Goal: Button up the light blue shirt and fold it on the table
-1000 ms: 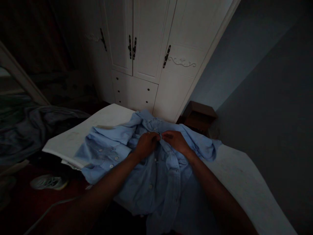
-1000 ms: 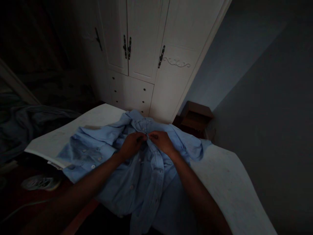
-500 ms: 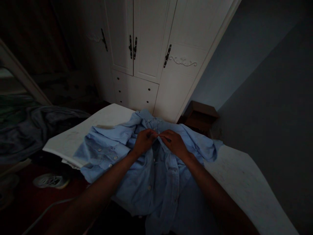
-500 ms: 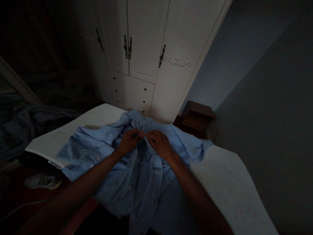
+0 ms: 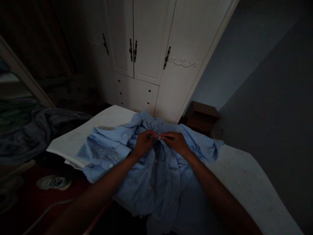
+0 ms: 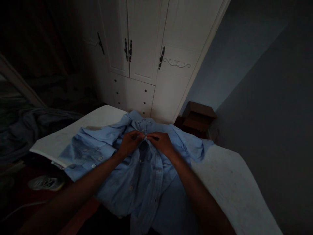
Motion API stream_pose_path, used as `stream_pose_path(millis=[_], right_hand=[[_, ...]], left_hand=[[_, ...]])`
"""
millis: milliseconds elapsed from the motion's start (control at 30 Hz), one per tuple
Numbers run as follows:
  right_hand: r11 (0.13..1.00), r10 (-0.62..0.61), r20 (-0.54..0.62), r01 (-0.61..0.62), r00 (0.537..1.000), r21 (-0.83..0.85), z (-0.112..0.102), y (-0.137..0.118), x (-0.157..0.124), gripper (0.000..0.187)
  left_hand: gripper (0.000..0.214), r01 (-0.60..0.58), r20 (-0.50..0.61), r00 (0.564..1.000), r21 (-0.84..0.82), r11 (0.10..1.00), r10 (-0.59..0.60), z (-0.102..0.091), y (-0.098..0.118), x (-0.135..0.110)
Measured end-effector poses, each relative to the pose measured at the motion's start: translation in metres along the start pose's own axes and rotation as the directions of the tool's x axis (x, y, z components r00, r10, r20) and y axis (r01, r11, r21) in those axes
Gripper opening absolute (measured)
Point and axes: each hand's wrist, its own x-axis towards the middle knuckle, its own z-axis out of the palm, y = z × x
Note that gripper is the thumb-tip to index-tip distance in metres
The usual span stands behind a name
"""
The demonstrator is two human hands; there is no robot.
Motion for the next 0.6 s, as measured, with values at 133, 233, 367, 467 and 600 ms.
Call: stream_pose_path(millis=[133, 233, 367, 467, 600], right_hand=[[1.0, -0.01, 0.027, 0.01, 1.0, 0.016, -0.0003, 0.0026, -0.0001, 0.015], [1.0, -0.023, 0.022, 0.023, 1.0, 0.015, 0.0007, 0.0033, 0.0, 0.016], [0.999, -0.049, 0.015, 0.049, 0.999, 0.014, 0.0025, 0.0055, -0.0005, 0.024], [0.999, -0.044, 0.012, 0.043, 0.999, 0.022, 0.0028, 0.0075, -0.0012, 0.023], [0.999, -0.023, 0.001, 0.023, 1.0, 0.037, 0.0027, 0.0095, -0.002, 0.016]], left_hand=[[0.018, 0.013, 0.003, 1.0, -0.018, 1.0, -0.013, -0.0002, -0.0011, -0.001], [0.019, 0.022, -0.014, 1.0, -0.056, 0.998, -0.023, 0.0001, -0.0038, -0.0011], [0.02, 0.041, 0.003, 0.999, -0.104, 0.994, -0.041, 0.0001, -0.0065, -0.0021], [0.021, 0.027, 0.023, 0.999, -0.115, 0.993, -0.025, -0.0006, -0.006, -0.0039], [0.026, 0.024, 0.042, 0.999, -0.1, 0.995, -0.02, -0.0011, -0.0051, -0.0058]])
